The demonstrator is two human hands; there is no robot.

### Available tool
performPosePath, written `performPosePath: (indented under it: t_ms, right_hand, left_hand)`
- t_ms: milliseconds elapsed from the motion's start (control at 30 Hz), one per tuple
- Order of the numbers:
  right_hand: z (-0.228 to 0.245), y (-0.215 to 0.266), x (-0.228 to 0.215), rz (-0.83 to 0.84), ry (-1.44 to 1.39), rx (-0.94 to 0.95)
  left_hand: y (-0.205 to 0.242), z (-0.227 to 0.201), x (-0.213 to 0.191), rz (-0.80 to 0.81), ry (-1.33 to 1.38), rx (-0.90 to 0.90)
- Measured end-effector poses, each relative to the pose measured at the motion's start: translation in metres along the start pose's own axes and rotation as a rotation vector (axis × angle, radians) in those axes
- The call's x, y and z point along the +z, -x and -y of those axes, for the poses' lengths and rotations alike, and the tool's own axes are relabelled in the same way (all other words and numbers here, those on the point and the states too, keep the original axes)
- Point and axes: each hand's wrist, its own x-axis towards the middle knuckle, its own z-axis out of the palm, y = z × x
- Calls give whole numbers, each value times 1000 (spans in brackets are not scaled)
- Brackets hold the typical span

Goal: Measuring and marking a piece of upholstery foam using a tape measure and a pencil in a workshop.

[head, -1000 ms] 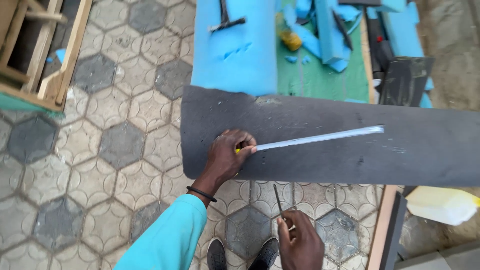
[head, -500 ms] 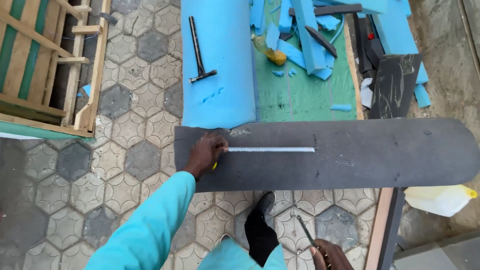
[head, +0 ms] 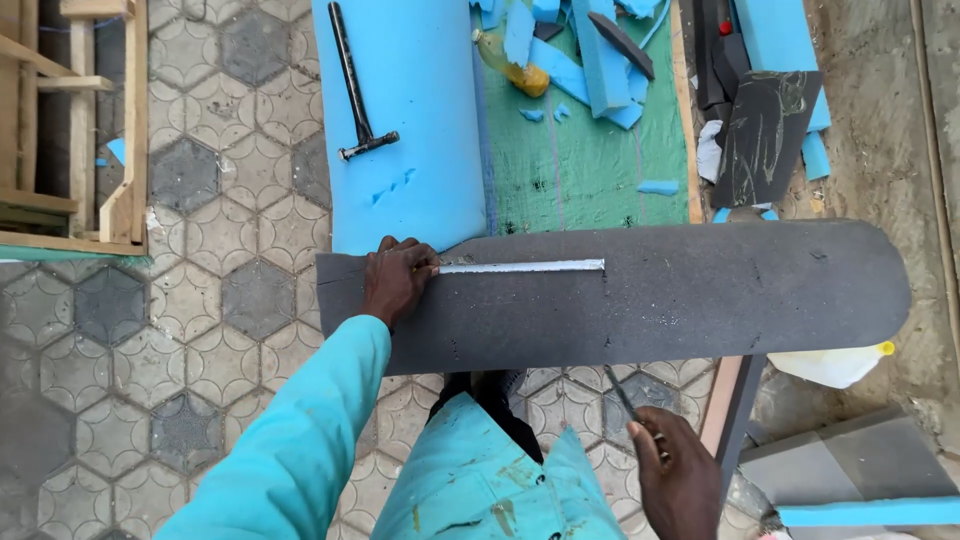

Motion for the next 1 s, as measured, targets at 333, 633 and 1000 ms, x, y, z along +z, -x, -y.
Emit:
performPosePath:
  t_ms: [333, 633, 1000]
  right_hand:
    - [82, -2, 37, 28, -11, -160]
    - [186, -64, 124, 224, 163, -305]
    - [245, -73, 173, 151, 104, -339]
  left_hand:
    - [-13, 4, 2, 36, 43, -41]
    - [-15, 0, 27, -183, -83, 28]
    - [-15, -11, 29, -253, 140, -56]
